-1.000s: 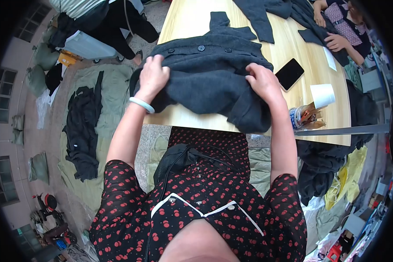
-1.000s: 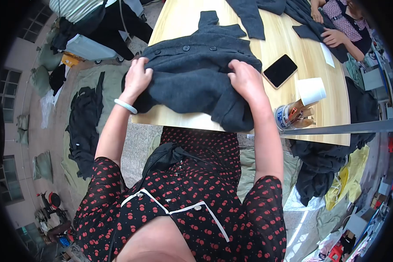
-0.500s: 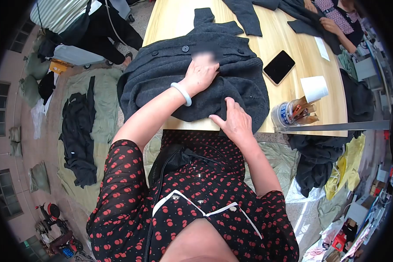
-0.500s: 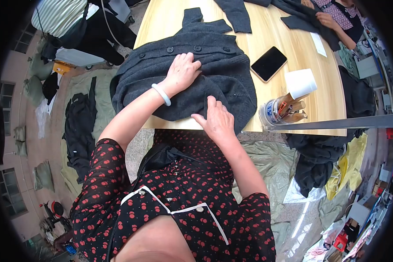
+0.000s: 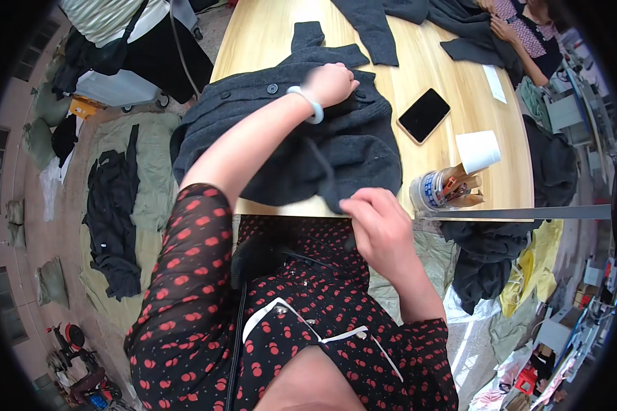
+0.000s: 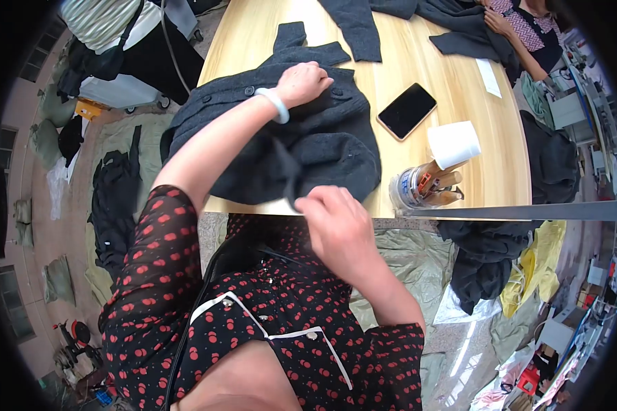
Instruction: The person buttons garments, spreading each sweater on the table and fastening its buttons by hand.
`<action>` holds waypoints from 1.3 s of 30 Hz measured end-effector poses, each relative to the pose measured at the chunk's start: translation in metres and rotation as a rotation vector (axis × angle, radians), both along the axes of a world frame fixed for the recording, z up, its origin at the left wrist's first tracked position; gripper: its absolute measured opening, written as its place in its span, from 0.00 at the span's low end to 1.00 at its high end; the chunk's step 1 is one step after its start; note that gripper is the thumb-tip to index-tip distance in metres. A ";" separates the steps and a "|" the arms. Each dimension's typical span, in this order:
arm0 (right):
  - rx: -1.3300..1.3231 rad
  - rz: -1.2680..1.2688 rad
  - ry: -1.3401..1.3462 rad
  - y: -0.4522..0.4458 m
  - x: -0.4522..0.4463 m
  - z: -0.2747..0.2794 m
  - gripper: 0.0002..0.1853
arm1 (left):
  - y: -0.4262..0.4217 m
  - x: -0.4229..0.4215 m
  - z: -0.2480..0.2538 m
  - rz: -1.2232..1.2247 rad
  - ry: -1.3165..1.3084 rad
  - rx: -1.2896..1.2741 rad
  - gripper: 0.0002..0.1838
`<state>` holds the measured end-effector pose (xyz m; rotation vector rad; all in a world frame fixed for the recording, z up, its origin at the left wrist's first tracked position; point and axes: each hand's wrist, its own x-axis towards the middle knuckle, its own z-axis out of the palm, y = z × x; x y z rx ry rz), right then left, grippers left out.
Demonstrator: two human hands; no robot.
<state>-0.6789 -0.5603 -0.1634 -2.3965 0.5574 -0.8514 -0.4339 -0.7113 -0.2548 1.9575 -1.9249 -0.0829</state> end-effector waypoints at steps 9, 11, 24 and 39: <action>0.085 -0.269 0.208 -0.068 0.017 -0.112 0.09 | -0.010 -0.010 -0.019 0.119 0.102 0.261 0.22; 0.065 -0.317 0.168 -0.072 0.019 -0.120 0.09 | -0.004 -0.008 -0.016 0.107 0.163 0.310 0.22; 0.045 -0.436 0.398 -0.049 -0.027 -0.078 0.10 | 0.013 0.001 -0.012 0.059 0.259 0.071 0.12; -0.152 -0.176 -0.107 -0.063 0.032 0.005 0.10 | 0.111 -0.021 0.093 -0.094 1.215 0.144 0.12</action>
